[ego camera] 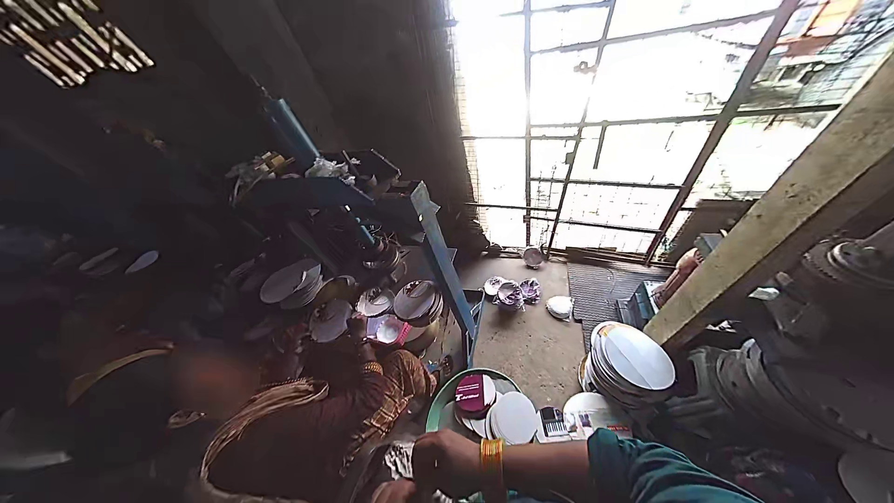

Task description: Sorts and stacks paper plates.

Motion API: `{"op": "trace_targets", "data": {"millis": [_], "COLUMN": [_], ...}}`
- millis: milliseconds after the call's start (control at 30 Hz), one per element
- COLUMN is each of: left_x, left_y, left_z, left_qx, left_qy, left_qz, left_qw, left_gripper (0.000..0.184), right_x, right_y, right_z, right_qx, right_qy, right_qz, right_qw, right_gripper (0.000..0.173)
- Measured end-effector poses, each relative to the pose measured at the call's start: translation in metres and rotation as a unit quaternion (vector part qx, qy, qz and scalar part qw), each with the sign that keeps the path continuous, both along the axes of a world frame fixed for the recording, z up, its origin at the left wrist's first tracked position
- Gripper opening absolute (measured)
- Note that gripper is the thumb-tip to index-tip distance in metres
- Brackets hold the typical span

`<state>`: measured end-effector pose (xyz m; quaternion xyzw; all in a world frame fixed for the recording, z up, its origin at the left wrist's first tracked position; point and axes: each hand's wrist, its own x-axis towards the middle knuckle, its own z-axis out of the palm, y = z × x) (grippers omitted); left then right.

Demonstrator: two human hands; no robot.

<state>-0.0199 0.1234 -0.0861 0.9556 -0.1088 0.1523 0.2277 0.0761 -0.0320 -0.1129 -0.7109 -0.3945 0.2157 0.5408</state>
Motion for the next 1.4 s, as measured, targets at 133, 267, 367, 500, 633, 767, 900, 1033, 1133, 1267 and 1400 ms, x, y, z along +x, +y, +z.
{"op": "trace_targets", "data": {"millis": [133,267,367,500,633,767,900,1033,1133,1267,1400], "left_x": [-0.002,0.004,0.004,0.001,-0.004,-0.006,-0.009,-0.011,-0.013,-0.015,-0.013], "left_y": [0.002,0.000,-0.003,-0.003,-0.014,-0.023,-0.015,-0.010,-0.011,-0.015,0.002], "left_z": [-0.002,-0.028,-0.032,-0.029,-0.027,-0.013,-0.025,-0.032,-0.033,-0.017,-0.014], "left_qx": [-0.134,-0.303,-0.306,-0.256,-0.370,-0.509,-0.513,-0.479,-0.465,-0.575,-0.510], "left_qy": [-0.005,-0.111,-0.141,-0.169,-0.139,-0.009,-0.045,-0.091,-0.099,0.046,0.116], "left_qz": [0.014,-0.009,0.003,0.022,0.100,0.231,0.174,0.107,0.108,0.198,0.151], "left_qw": [0.991,0.947,0.942,0.952,0.913,0.830,0.839,0.866,0.873,0.793,0.839], "left_gripper": [0.017,0.016,0.012,0.015,0.011,0.004,0.012,0.009,0.006,0.012,0.003], "right_x": [0.008,0.027,0.027,0.019,0.009,-0.003,-0.001,0.004,0.000,-0.008,-0.011], "right_y": [-0.009,-0.011,-0.016,-0.014,-0.008,0.002,0.002,0.000,0.003,0.009,0.007], "right_z": [-0.005,-0.009,0.007,0.017,0.014,0.002,0.004,0.008,0.009,0.000,-0.008], "right_qx": [0.123,0.163,0.083,0.004,0.042,0.119,0.109,0.071,0.096,0.135,0.111], "right_qy": [-0.036,-0.071,-0.089,-0.096,-0.155,-0.219,-0.155,-0.126,-0.155,-0.248,-0.315], "right_qz": [-0.002,0.075,0.047,0.021,-0.011,-0.052,-0.036,-0.007,-0.016,-0.017,-0.009], "right_qw": [0.992,0.981,0.991,0.995,0.987,0.967,0.981,0.990,0.983,0.959,0.943], "right_gripper": [0.024,0.021,0.015,0.015,0.011,0.006,0.012,0.016,0.014,0.009,0.004]}}
